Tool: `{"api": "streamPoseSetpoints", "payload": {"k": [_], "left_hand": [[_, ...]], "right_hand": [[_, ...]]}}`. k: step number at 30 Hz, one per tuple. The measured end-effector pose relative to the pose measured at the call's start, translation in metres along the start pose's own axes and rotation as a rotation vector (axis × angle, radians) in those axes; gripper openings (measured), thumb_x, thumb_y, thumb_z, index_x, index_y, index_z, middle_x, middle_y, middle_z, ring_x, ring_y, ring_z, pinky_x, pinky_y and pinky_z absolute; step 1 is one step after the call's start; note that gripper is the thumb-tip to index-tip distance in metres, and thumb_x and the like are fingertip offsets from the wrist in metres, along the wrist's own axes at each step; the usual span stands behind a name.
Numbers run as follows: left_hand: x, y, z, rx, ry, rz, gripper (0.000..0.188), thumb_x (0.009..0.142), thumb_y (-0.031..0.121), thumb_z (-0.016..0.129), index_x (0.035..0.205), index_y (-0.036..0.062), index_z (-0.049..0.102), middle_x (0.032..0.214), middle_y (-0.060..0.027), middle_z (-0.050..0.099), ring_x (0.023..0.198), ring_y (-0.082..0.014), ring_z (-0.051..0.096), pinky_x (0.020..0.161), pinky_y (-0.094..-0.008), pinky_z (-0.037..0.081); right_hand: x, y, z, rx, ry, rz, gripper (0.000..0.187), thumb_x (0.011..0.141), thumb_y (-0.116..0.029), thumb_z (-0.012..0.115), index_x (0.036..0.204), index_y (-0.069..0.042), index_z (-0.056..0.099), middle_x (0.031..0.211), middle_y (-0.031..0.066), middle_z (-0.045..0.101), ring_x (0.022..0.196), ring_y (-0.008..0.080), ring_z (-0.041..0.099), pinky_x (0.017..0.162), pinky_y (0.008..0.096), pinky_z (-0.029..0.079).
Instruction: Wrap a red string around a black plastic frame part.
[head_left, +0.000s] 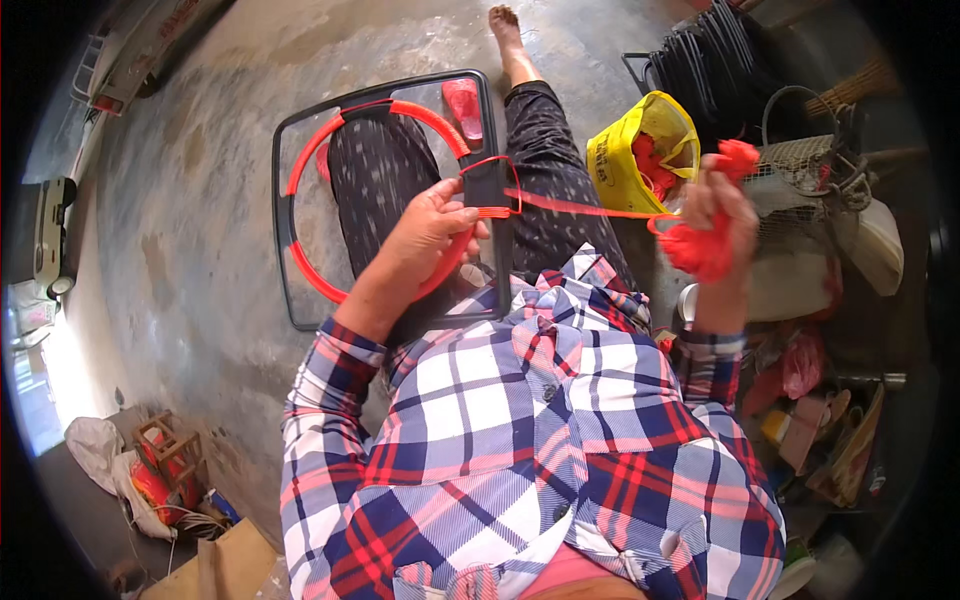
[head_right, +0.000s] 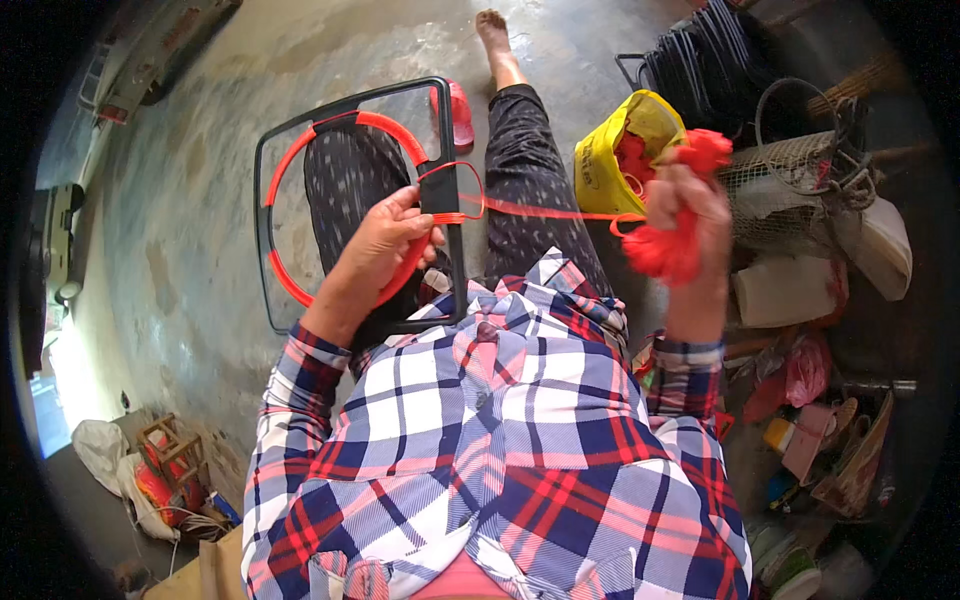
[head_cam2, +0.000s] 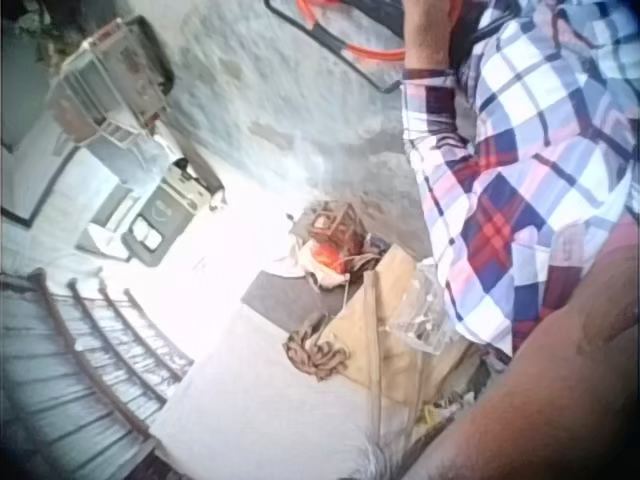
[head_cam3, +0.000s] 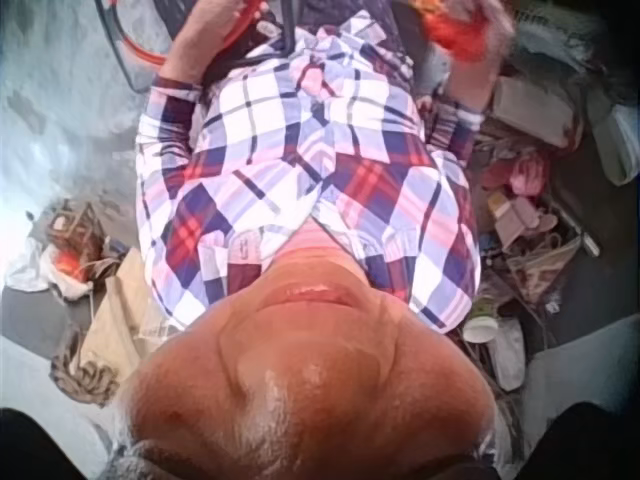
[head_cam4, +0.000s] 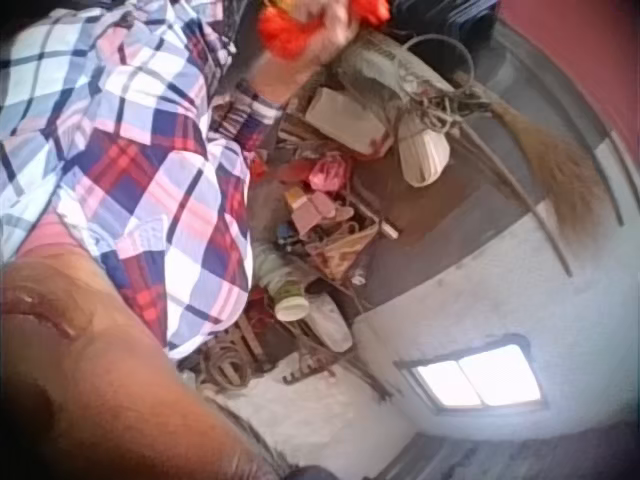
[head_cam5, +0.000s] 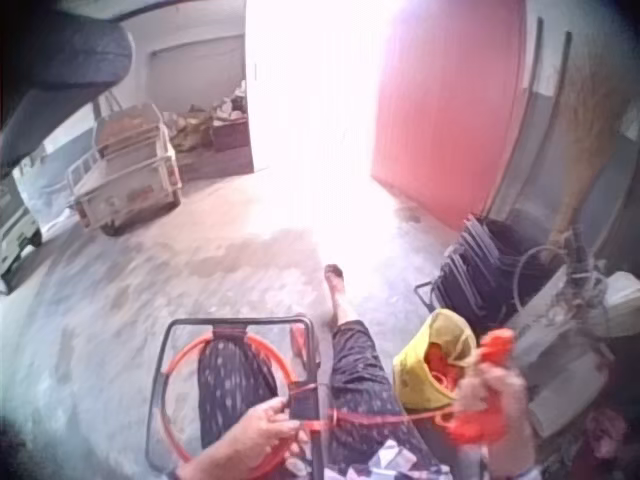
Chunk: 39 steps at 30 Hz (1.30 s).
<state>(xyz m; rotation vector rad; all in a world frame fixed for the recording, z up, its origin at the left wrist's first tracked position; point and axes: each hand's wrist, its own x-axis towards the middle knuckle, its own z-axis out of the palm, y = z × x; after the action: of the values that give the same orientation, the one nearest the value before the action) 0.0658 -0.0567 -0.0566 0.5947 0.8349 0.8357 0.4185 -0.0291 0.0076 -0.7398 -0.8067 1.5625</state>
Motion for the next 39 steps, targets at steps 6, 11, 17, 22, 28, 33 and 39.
{"api": "streamPoseSetpoints", "payload": {"k": [6,11,17,22,28,33,39], "left_hand": [[-0.023,0.014,0.013,-0.030,0.037,0.035,0.059,0.088,0.004,0.058,0.141,0.0058,0.033,0.081,-0.0097,0.063,0.057,-0.0122,0.059,0.053,-0.0217,0.050],[-0.018,-0.008,0.019,-0.089,0.041,0.126,0.043,0.092,0.003,0.056,0.132,0.0039,0.040,0.087,-0.0105,0.063,0.065,-0.0124,0.061,0.057,-0.0213,0.050],[-0.021,-0.006,0.026,-0.111,0.066,0.133,0.028,0.093,0.000,0.054,0.120,-0.0001,0.046,0.086,-0.0113,0.064,0.061,-0.0120,0.059,0.055,-0.0219,0.049],[-0.022,-0.005,0.023,-0.076,0.067,0.113,0.027,0.093,0.006,0.056,0.118,0.0035,0.047,0.083,-0.0100,0.065,0.060,-0.0122,0.060,0.056,-0.0212,0.049],[-0.023,-0.007,0.022,-0.080,0.072,0.105,0.020,0.093,0.002,0.055,0.112,0.0011,0.050,0.083,-0.0108,0.065,0.060,-0.0121,0.060,0.054,-0.0218,0.048],[-0.021,-0.008,0.023,-0.127,0.036,0.114,0.020,0.093,0.006,0.056,0.112,0.0027,0.052,0.082,-0.0095,0.065,0.060,-0.0113,0.060,0.054,-0.0212,0.048],[-0.023,-0.005,0.021,-0.039,0.091,0.096,0.013,0.094,0.007,0.055,0.107,0.0034,0.052,0.082,-0.0097,0.065,0.059,-0.0111,0.060,0.054,-0.0210,0.047]], "right_hand": [[0.010,-0.025,-0.029,0.066,-0.021,-0.171,0.019,0.095,-0.013,0.053,0.109,-0.002,0.056,0.070,-0.0007,0.046,0.057,0.0086,0.044,0.053,0.0227,0.037],[0.017,0.082,0.059,-0.499,-0.076,0.091,0.025,0.092,-0.007,0.056,0.117,-0.003,0.058,0.084,-0.0011,0.059,0.072,0.0080,0.054,0.063,0.0236,0.044],[0.019,0.100,0.066,-0.564,-0.389,0.360,0.017,0.089,-0.007,0.062,0.106,-0.004,0.058,0.077,0.0001,0.057,0.066,0.0107,0.056,0.061,0.0271,0.047],[0.018,0.071,0.042,-0.326,-0.170,0.319,0.015,0.088,-0.006,0.063,0.101,-0.002,0.058,0.075,0.0013,0.057,0.061,0.0110,0.055,0.058,0.0243,0.046],[0.020,0.107,0.076,-0.275,-0.299,0.374,0.026,0.094,-0.009,0.056,0.119,-0.002,0.056,0.089,0.0006,0.060,0.078,0.0102,0.059,0.072,0.0264,0.049],[0.015,0.120,0.061,-0.378,-0.274,0.486,0.019,0.090,-0.011,0.061,0.107,-0.004,0.057,0.088,0.0014,0.060,0.074,0.0104,0.060,0.069,0.0262,0.049],[-0.002,0.046,0.052,-0.373,-0.046,0.306,0.019,0.078,-0.001,0.058,0.096,-0.004,0.053,0.061,-0.0019,0.048,0.044,0.0069,0.042,0.044,0.0235,0.031]]}}
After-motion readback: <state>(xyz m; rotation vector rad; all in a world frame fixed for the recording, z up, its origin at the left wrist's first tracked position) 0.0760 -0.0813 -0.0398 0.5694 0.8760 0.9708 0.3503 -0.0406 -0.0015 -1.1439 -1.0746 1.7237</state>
